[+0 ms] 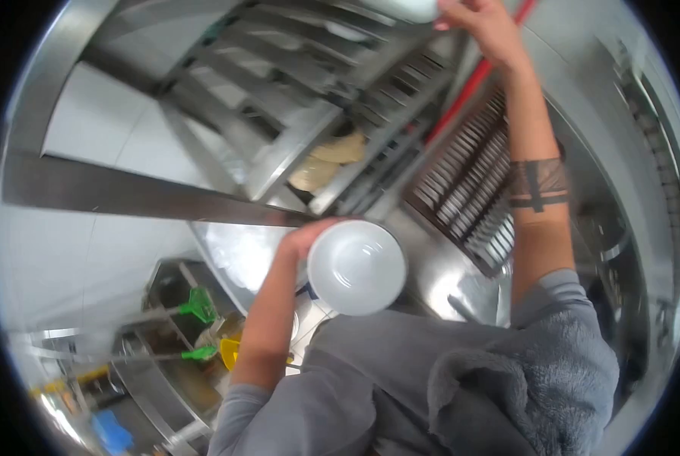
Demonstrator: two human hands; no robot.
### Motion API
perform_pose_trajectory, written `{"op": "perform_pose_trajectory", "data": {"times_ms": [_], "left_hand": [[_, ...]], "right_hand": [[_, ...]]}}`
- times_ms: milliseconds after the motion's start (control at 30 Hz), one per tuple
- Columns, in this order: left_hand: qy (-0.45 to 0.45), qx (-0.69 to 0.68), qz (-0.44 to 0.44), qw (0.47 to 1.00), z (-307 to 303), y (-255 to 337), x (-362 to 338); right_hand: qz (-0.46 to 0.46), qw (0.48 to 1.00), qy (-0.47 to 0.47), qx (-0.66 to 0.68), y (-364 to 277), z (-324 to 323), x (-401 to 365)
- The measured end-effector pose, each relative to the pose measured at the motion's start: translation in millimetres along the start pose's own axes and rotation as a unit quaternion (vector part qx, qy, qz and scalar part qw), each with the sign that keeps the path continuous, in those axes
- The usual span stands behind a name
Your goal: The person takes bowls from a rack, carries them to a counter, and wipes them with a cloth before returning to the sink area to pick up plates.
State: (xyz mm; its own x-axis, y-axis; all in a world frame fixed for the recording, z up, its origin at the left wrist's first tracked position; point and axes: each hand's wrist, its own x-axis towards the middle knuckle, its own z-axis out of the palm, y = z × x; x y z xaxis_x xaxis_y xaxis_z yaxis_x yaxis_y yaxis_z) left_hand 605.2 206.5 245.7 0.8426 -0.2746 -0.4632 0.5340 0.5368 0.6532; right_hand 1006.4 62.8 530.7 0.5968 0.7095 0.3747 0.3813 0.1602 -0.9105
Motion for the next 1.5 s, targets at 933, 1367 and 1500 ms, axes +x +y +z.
{"op": "perform_pose_trajectory", "data": {"times_ms": [933,1367,1500], "left_hand": [[0.141,0.017,0.032,0.989,2,-6,1],[0.121,-0.026,-0.003,0.992,19,13,7],[0.065,0.002,0.043,0.997,-8,-6,23]], "right_hand": [[-0.093,0.898,-0.392,-0.179,27,93,-329],[-0.01,0.949,-0.308,-0.071,23,89,-304],[0.053,0.984,-0.168,0.017,55,93,-292]]}}
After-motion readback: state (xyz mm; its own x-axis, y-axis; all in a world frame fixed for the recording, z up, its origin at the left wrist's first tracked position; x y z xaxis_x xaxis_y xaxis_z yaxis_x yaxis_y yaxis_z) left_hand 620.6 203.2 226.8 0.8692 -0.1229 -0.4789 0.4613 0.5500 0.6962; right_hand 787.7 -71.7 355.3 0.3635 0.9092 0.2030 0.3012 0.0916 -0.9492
